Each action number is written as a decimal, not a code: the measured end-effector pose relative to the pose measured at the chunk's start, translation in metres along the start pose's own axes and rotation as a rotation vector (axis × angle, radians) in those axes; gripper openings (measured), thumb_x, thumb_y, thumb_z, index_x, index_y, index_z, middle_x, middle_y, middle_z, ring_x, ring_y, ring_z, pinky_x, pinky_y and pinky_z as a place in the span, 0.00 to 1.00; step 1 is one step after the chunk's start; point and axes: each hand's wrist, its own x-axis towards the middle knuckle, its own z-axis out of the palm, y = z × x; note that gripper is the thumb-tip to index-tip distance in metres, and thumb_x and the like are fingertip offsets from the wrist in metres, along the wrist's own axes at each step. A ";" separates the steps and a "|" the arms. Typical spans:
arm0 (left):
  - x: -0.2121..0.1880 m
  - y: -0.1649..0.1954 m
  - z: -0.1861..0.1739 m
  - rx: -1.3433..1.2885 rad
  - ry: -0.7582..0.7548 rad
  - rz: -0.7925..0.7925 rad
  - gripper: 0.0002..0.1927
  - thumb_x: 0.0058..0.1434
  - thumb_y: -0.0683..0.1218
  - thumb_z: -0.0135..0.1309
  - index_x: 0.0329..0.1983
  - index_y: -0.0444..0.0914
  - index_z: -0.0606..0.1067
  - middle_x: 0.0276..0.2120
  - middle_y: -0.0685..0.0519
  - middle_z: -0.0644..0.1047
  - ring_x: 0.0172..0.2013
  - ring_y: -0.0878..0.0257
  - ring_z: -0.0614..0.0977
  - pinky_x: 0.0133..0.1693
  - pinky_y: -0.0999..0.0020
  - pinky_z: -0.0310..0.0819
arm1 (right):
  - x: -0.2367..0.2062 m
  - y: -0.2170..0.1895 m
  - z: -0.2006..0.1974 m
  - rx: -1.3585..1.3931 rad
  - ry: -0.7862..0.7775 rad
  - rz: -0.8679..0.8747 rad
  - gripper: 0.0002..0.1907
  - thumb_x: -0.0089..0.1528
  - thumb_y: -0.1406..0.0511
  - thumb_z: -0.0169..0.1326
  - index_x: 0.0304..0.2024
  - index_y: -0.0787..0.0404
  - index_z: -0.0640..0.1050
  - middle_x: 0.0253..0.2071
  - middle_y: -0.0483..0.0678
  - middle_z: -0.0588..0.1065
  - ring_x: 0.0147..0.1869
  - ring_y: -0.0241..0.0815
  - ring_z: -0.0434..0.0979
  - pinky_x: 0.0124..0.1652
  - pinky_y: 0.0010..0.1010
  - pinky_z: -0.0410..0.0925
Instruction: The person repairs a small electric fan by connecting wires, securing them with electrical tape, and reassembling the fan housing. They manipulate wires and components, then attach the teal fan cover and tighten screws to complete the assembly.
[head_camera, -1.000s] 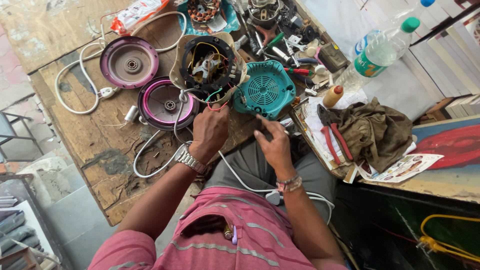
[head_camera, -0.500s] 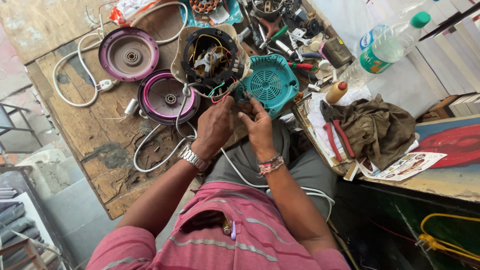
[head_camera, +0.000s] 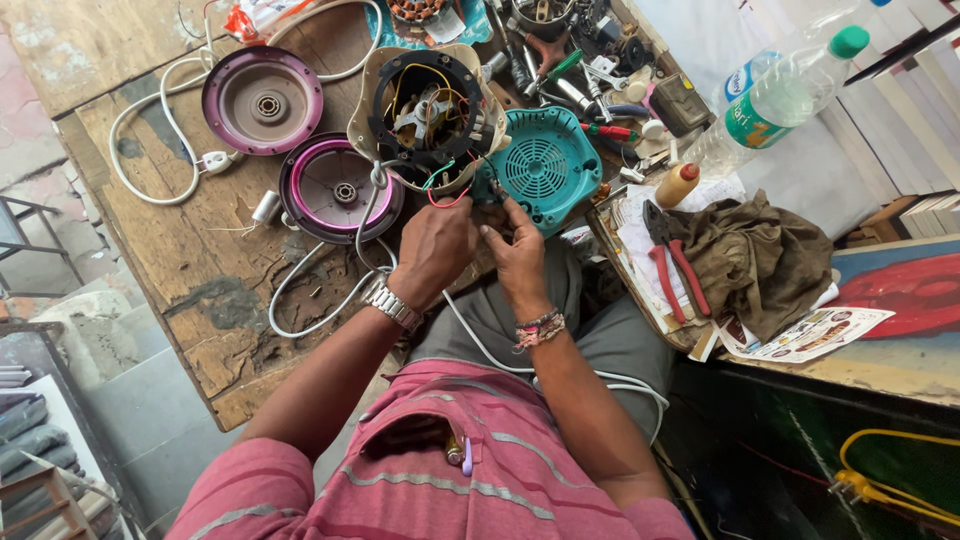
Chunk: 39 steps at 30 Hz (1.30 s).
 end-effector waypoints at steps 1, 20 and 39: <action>0.000 0.000 0.000 0.011 0.003 -0.004 0.05 0.57 0.43 0.55 0.31 0.35 0.75 0.26 0.41 0.78 0.28 0.43 0.81 0.29 0.50 0.73 | 0.000 -0.001 0.000 0.009 -0.002 0.005 0.30 0.64 0.78 0.53 0.69 0.70 0.67 0.54 0.48 0.77 0.53 0.34 0.77 0.53 0.25 0.72; 0.008 -0.012 0.022 0.006 0.016 -0.195 0.12 0.62 0.51 0.56 0.32 0.37 0.79 0.25 0.43 0.79 0.28 0.44 0.81 0.30 0.49 0.73 | -0.028 0.010 -0.013 -0.240 0.069 0.321 0.36 0.59 0.73 0.57 0.70 0.65 0.63 0.37 0.45 0.79 0.32 0.31 0.73 0.28 0.24 0.62; -0.010 -0.023 0.019 0.276 0.037 0.155 0.04 0.58 0.43 0.56 0.27 0.40 0.77 0.29 0.48 0.79 0.38 0.49 0.79 0.39 0.52 0.69 | 0.029 -0.010 0.004 0.120 -0.033 0.578 0.11 0.64 0.63 0.59 0.29 0.62 0.78 0.22 0.41 0.70 0.18 0.28 0.62 0.18 0.20 0.50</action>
